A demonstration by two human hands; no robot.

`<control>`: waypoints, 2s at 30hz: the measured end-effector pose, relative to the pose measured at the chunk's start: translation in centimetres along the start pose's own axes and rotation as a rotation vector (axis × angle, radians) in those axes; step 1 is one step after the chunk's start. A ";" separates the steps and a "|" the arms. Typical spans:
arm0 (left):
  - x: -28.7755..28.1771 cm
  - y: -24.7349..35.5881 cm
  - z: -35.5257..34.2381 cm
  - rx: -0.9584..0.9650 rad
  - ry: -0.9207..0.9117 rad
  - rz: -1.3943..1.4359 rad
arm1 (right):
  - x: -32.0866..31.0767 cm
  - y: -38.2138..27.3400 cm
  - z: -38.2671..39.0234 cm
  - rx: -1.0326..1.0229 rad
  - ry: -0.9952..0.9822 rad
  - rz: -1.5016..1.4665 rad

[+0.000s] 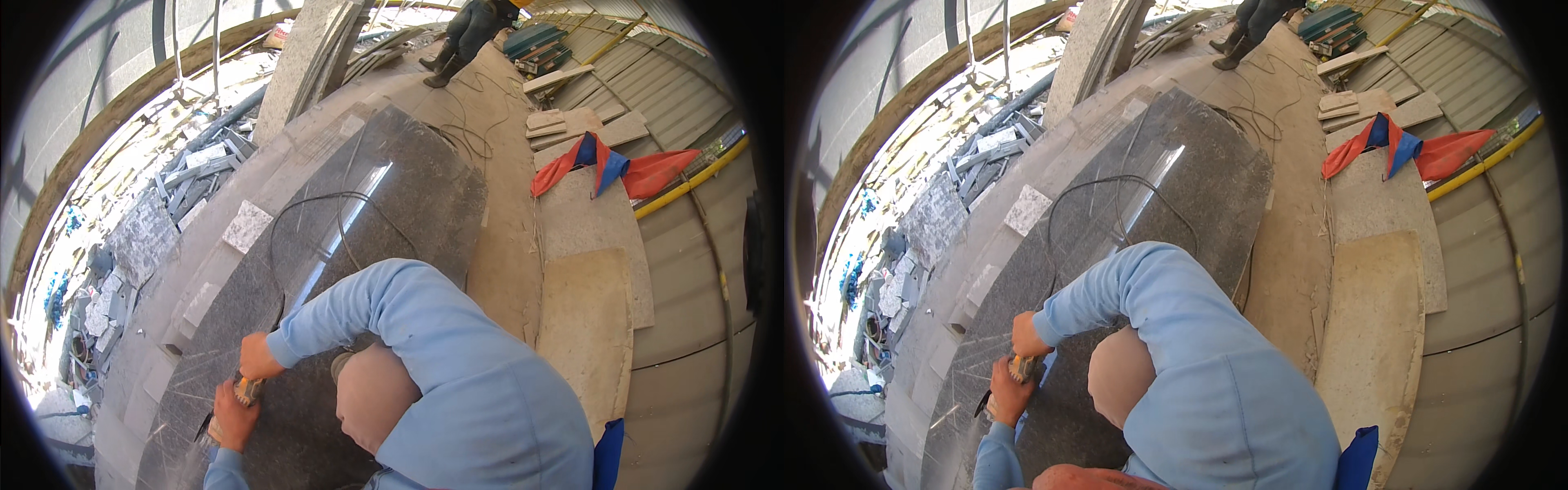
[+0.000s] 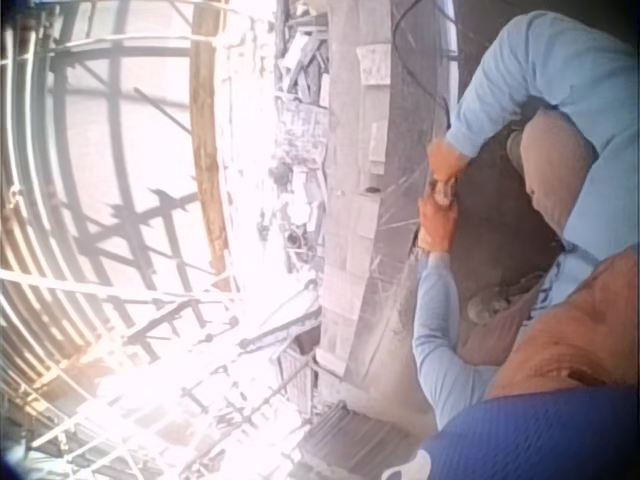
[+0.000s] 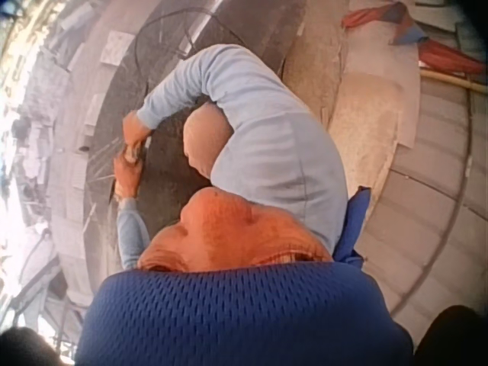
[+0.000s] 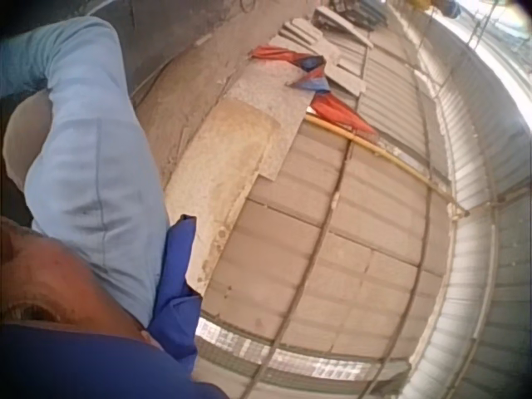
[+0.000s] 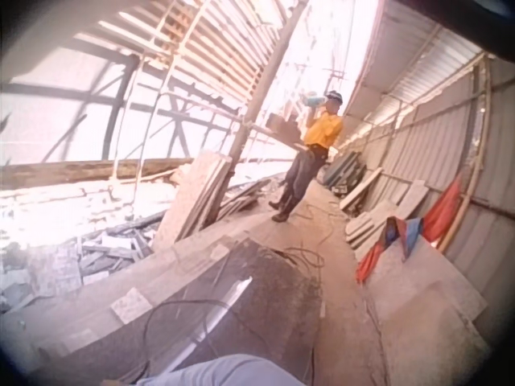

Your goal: The person uses an angle grinder to smooth the surface of a large dark stone slab. They move the tool back and forth along the slab while wearing orange gloves. The work occurs in a workshop with other stone pieces and equipment visible in the background.

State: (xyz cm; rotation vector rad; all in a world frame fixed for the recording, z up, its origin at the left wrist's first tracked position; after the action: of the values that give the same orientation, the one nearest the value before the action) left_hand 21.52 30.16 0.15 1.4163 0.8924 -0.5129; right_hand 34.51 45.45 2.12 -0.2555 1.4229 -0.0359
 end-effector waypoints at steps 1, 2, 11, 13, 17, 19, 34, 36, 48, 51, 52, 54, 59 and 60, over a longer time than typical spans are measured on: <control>0.0 0.5 -0.3 0.006 0.001 0.012 | -0.9 0.0 0.5 -0.008 -0.028 0.006; 0.1 1.0 -0.6 0.005 0.006 0.023 | -1.6 0.2 1.1 -0.001 -0.034 0.018; 1.2 -0.9 0.1 -0.041 -0.049 -0.033 | 2.5 0.4 -0.3 0.042 -0.008 -0.013; 1.3 -1.5 0.2 -0.042 -0.059 -0.036 | 3.4 0.4 -0.5 0.035 0.051 0.009; 0.4 -0.7 -0.2 -0.022 -0.043 -0.024 | 0.6 0.4 -0.5 -0.007 0.015 0.011; 0.4 0.2 -0.5 0.011 -0.020 0.009 | -1.0 0.4 0.3 -0.015 -0.010 0.034; 0.8 0.0 -0.6 -0.004 0.002 0.039 | 0.0 0.8 0.4 0.022 0.103 -0.015; 0.6 1.6 -1.4 -0.003 -0.020 0.013 | -2.5 0.7 2.6 0.078 0.117 -0.065; 0.6 -0.9 0.8 -0.049 -0.072 -0.056 | -2.1 -0.2 0.7 0.107 -0.098 -0.103; 0.8 0.2 0.3 -0.028 -0.054 -0.023 | -3.9 -0.1 1.8 0.101 -0.138 -0.082; 0.9 0.7 0.0 -0.028 -0.044 -0.003 | -4.6 0.1 2.3 0.102 -0.138 -0.075; 1.1 1.8 -0.8 -0.024 -0.024 0.038 | -5.8 0.6 3.2 0.107 -0.138 -0.060; 1.1 2.3 -1.4 -0.027 -0.045 0.027 | -5.4 1.0 3.8 0.116 -0.124 -0.064; 1.2 1.9 -1.2 -0.032 -0.058 0.020 | -4.7 1.0 3.6 0.110 -0.099 -0.080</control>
State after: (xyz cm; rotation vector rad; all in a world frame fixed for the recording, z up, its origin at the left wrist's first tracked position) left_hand 23.40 31.80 0.46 1.3731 0.8355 -0.5199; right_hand 37.21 47.85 6.89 -0.2201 1.3072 -0.1643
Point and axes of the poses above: each hand's wrist, its own z-axis away from the middle knuckle, its own x-axis out of the palm, y = z × x, the point moved 2 cm from there along -z, towards the middle knuckle, and after that the axes turned 10 degrees about y, right-handed, at the moved point
